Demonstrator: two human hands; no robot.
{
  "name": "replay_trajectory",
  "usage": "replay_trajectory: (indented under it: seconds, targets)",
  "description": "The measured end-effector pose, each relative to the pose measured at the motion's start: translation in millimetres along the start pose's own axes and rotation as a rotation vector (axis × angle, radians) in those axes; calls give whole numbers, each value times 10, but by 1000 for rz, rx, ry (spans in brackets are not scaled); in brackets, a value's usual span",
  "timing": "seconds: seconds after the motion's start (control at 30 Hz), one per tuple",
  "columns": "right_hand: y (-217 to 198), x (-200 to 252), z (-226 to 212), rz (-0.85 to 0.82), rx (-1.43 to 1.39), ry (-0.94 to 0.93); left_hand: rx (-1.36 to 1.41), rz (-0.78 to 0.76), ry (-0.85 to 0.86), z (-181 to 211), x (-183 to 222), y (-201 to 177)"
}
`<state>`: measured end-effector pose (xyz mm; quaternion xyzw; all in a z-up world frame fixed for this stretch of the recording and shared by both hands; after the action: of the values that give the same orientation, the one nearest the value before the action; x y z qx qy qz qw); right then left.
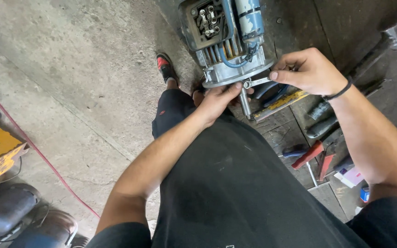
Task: Aligning a motor shaft with a hammer and wooden block, followed by tightening a fastener using a wrench.
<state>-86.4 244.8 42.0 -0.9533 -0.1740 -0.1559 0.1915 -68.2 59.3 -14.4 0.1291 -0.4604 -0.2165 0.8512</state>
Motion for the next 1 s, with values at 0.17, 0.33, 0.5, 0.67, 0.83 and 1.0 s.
replay_trajectory:
  seconds: [0.17, 0.33, 0.5, 0.67, 0.83, 1.0]
  targets:
    - [-58, 65, -23, 28, 165, -2, 73, 18, -44, 1, 44, -26]
    - [32, 359, -9, 115, 268, 73, 55, -3, -86, -171, -54, -54]
    - [422, 694, 489, 156, -243, 137, -325, -25, -148, -166, -25, -106]
    - [-58, 768, 1032, 509, -179, 192, -1167, -64, -36, 70, 344, -136]
    - [-163, 721, 23, 717, 806, -83, -1361, 123, 916, 464, 753, 177]
    - [689, 337, 460, 509, 76, -125, -1582, 428, 1158, 649, 747, 405]
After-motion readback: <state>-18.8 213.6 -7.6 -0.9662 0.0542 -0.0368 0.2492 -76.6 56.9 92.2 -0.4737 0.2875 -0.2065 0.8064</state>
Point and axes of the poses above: each hand's wrist, its own x-axis away from the middle knuckle, its own y-axis out of the palm, z = x × y, the point moved 9 cm from there along -x, towards the middle knuckle, and after that the axes turned 6 degrees about -y, right-handed, at the moved point
